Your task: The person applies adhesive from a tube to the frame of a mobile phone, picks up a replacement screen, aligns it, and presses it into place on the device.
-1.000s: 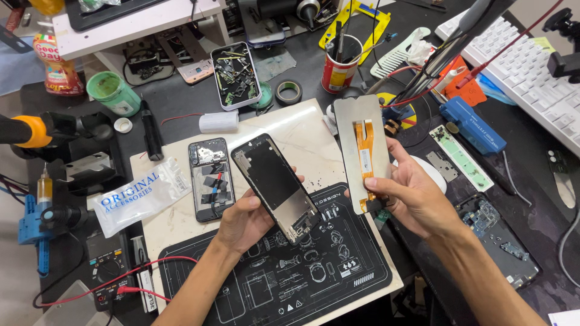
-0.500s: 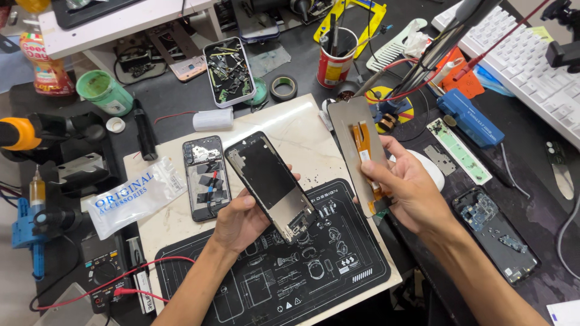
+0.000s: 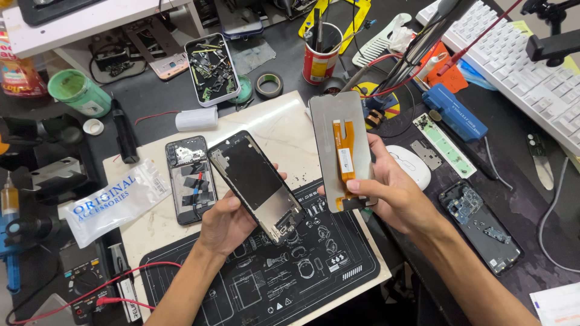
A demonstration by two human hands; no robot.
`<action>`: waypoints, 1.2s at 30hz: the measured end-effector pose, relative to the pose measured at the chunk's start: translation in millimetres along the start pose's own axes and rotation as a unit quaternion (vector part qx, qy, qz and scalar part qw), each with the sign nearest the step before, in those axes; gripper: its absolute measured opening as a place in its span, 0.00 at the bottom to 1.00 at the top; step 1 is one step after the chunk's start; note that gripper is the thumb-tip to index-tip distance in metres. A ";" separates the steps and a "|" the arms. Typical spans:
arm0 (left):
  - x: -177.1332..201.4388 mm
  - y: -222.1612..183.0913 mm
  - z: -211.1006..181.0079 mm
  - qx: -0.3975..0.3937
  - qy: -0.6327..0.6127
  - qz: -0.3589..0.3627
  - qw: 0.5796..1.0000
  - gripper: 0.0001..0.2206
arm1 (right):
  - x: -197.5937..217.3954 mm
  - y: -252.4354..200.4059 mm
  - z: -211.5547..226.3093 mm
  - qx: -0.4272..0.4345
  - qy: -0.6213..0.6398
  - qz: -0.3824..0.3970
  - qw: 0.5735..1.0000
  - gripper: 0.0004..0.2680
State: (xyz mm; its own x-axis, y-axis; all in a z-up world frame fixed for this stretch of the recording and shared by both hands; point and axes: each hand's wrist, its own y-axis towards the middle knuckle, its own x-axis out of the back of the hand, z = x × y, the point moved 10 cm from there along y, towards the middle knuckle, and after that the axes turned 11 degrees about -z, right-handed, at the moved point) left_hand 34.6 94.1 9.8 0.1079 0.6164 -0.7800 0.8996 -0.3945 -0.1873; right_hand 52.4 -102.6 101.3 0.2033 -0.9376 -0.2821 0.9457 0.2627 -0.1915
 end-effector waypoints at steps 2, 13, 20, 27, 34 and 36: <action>0.2 -0.8 0.8 0.006 -0.004 -0.001 1.000 0.43 | -3.2 -2.2 2.4 -0.004 0.044 0.027 0.999 0.34; 1.0 -0.2 3.2 0.013 -0.003 -0.010 1.000 0.44 | 14.3 4.9 -22.3 -0.049 0.033 -0.020 0.998 0.41; -1.2 -1.2 4.0 0.011 0.006 -0.001 1.000 0.44 | 12.8 3.6 -17.7 -0.008 0.032 -0.029 0.999 0.37; -5.6 -1.4 1.3 0.007 0.000 0.013 1.000 0.43 | 28.7 9.7 -33.0 -0.040 0.051 -0.067 0.996 0.34; -10.8 -2.4 5.4 0.008 0.006 0.039 0.999 0.44 | 21.2 10.6 -24.4 -0.013 0.024 -0.064 0.998 0.38; -16.0 -3.7 6.4 0.011 0.003 0.052 0.999 0.43 | 13.2 10.2 -21.7 0.016 0.018 -0.040 0.999 0.40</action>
State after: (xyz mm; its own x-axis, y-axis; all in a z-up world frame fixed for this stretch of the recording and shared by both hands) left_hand 26.8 81.3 19.1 0.2034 0.5751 -0.7924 0.8737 -0.4719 -0.1182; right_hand 59.1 -107.3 75.2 0.1184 -0.9463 -0.3007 0.9662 0.1797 -0.1851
